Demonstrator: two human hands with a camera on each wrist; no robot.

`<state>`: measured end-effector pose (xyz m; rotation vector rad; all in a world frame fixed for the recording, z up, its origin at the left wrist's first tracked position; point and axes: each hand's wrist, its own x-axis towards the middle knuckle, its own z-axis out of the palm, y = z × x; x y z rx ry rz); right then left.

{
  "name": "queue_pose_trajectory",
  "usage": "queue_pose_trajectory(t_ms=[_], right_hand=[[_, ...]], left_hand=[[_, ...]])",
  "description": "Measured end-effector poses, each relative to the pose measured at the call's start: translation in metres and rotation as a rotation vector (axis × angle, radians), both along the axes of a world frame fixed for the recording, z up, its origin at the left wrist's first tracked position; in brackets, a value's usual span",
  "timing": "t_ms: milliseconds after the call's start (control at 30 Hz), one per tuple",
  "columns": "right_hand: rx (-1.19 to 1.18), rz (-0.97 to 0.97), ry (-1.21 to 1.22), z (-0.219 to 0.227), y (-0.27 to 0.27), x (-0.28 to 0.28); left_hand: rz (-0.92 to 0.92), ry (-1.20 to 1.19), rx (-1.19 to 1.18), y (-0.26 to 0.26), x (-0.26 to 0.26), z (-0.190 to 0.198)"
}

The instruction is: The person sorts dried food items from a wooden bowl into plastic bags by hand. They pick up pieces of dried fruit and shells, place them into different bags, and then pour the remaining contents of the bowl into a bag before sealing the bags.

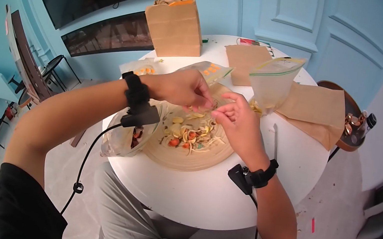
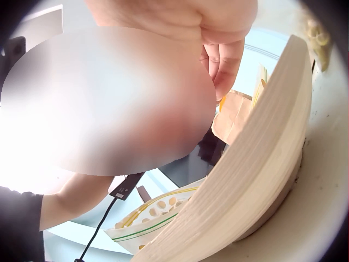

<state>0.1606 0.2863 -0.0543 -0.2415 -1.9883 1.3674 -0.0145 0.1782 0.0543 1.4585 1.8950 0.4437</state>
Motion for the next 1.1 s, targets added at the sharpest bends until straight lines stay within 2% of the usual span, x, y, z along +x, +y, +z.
queue_pose_trajectory(t_ms=[33,133,200,267,367,567,667,767,867,900,1000,1067,1100], right_hand=[[-0.013,-0.004,0.002,0.0,0.001,0.0],[0.014,-0.029,-0.036,-0.002,0.004,-0.001],[0.052,-0.041,-0.045,-0.002,0.004,0.0],[0.075,-0.043,-0.052,-0.001,0.002,0.001],[0.101,-0.036,-0.061,-0.002,-0.001,0.0],[0.185,-0.03,-0.051,-0.01,0.001,-0.001],[0.204,-0.025,-0.064,-0.01,0.002,-0.001],[0.271,-0.033,-0.115,-0.01,0.003,0.001],[0.355,-0.036,-0.164,-0.013,0.005,0.003],[0.373,-0.033,-0.182,-0.012,0.005,0.003],[0.385,-0.027,-0.179,-0.014,0.006,0.002],[0.39,-0.023,-0.181,-0.014,0.006,0.002],[0.396,-0.022,-0.194,-0.013,0.006,0.003]], left_hand=[[0.011,0.024,-0.008,-0.005,-0.002,0.003],[-0.144,0.324,0.022,-0.024,-0.009,0.016],[-0.219,0.425,-0.042,-0.041,-0.014,0.025],[-0.22,0.467,-0.121,-0.057,-0.01,0.033],[-0.25,0.699,-0.179,-0.073,-0.001,0.033],[-0.236,0.849,-0.211,-0.078,0.005,0.025],[-0.257,0.958,-0.128,-0.084,-0.004,0.011],[-0.272,1.025,0.149,-0.104,-0.005,0.006],[-0.023,1.066,0.053,-0.12,-0.004,0.006],[0.082,0.986,-0.051,-0.123,-0.011,0.012],[0.285,0.948,-0.134,-0.136,-0.051,0.029],[0.337,0.934,-0.073,-0.15,-0.086,0.046],[0.469,0.827,-0.098,-0.153,-0.096,0.054]])
